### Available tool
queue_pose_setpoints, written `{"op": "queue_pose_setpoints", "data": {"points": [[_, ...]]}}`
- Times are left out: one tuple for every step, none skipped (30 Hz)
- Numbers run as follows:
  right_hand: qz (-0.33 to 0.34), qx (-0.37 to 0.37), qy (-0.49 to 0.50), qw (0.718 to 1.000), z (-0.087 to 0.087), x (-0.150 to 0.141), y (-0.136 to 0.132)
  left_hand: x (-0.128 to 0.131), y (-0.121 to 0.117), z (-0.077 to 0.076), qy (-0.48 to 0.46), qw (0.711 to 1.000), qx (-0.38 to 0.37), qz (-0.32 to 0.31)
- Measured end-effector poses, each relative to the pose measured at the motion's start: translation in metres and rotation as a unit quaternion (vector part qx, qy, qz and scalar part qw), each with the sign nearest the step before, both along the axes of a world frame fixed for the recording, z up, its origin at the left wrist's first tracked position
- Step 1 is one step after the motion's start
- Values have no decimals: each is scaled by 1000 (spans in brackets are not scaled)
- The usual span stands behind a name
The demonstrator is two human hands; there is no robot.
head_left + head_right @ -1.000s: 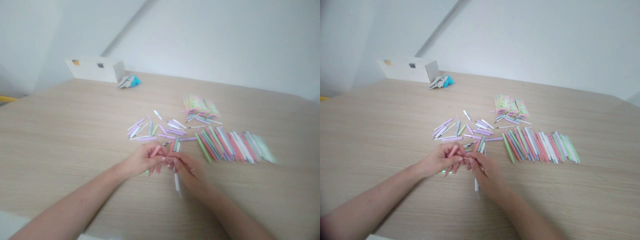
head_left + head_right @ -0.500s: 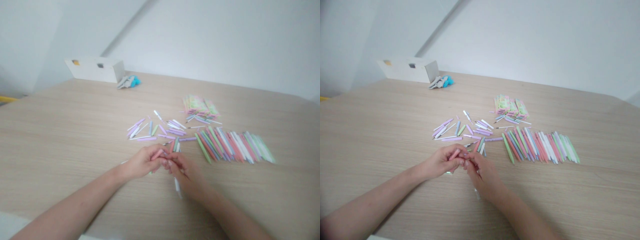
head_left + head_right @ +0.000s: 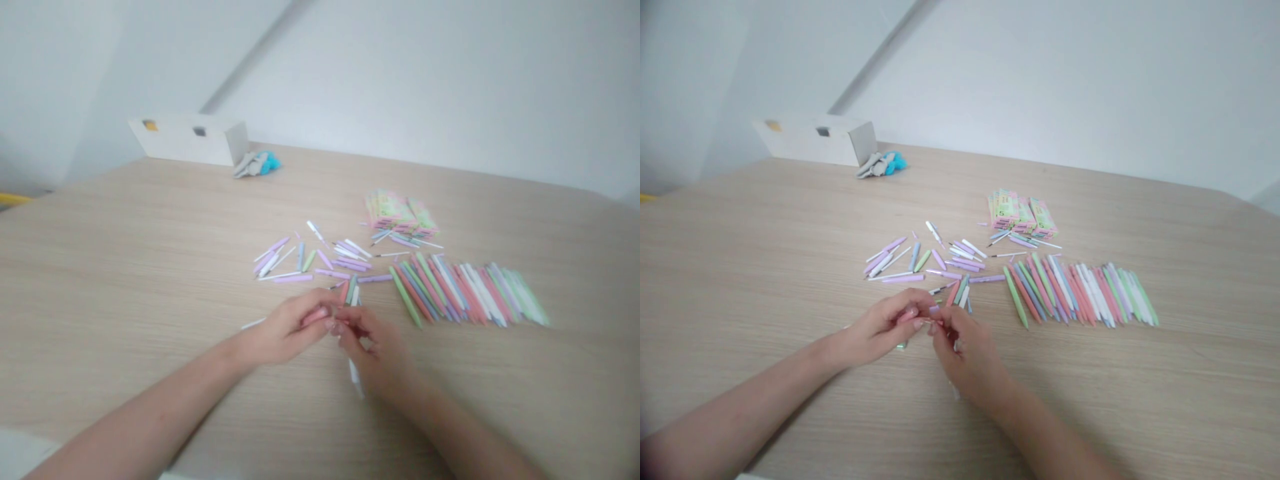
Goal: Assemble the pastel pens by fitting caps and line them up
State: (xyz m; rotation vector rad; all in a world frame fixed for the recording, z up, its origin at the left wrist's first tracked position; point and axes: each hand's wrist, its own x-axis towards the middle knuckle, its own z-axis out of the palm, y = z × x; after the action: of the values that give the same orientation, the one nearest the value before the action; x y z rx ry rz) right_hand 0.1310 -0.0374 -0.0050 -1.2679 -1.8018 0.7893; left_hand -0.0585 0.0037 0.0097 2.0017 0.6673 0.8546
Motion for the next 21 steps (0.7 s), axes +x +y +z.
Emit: {"op": "queue_pose_setpoints", "data": {"points": [[-9, -18, 24, 1000, 0, 0, 0, -1, -1, 2, 0, 1000, -5, -2], [-16, -34, 50, 998, -1, 1, 0, -2, -2, 3, -1, 1000, -14, -2], [-19, -48, 74, 996, -1, 1, 0, -2, -3, 4, -3, 1000, -24, 0], [-20, -58, 96, 993, 0, 2, 1, -3, -4, 5, -4, 999, -37, 0], [-18, -66, 115, 991, 0, 2, 1, -3, -4, 6, -5, 999, -48, 1], [-16, -71, 130, 989, 1, 2, 1, -3, -5, 5, -7, 998, -59, 1], [-15, -75, 140, 987, 2, 2, 1, -2, -6, 5, -11, 998, -68, 0], [-14, -78, 145, 986, 3, 2, 0, -1, -6, 4, -17, 997, -78, -3], [-12, -82, 148, 986, 4, 2, 0, 0, -6, 3, -26, 996, -90, -4], [-10, -86, 150, 985, 4, 2, 0, 1, -7, 2, -38, 994, -100, -6], [-8, -90, 153, 984, 5, 2, 0, 2, -7, 0, -50, 992, -111, -10], [-5, -92, 161, 983, 6, 2, 0, 2, -6, 0, -60, 991, -120, -16], [-2, -93, 172, 981, 6, 2, 1, 3, -6, -1, -69, 990, -124, -21], [1, -96, 185, 978, 7, 1, 1, 4, -5, -1, -74, 989, -125, -25], [5, -98, 201, 975, 7, 1, 2, 4, -5, -1, -75, 989, -124, -27], [8, -102, 216, 971, 7, 1, 3, 4, -4, 0, -72, 989, -123, -27], [10, -107, 231, 967, 8, 1, 4, 4, -3, 0, -66, 990, -121, -24], [11, -114, 243, 963, 9, 1, 5, 4, -3, 1, -60, 991, -121, -19], [12, -121, 253, 960, 10, 0, 5, 4, -2, 1, -55, 991, -121, -15], [12, -126, 262, 957, 11, 0, 6, 4, -2, 1, -56, 991, -123, -10], [12, -130, 268, 955, 12, 0, 6, 4, -2, 0, -62, 990, -124, -6]]}}
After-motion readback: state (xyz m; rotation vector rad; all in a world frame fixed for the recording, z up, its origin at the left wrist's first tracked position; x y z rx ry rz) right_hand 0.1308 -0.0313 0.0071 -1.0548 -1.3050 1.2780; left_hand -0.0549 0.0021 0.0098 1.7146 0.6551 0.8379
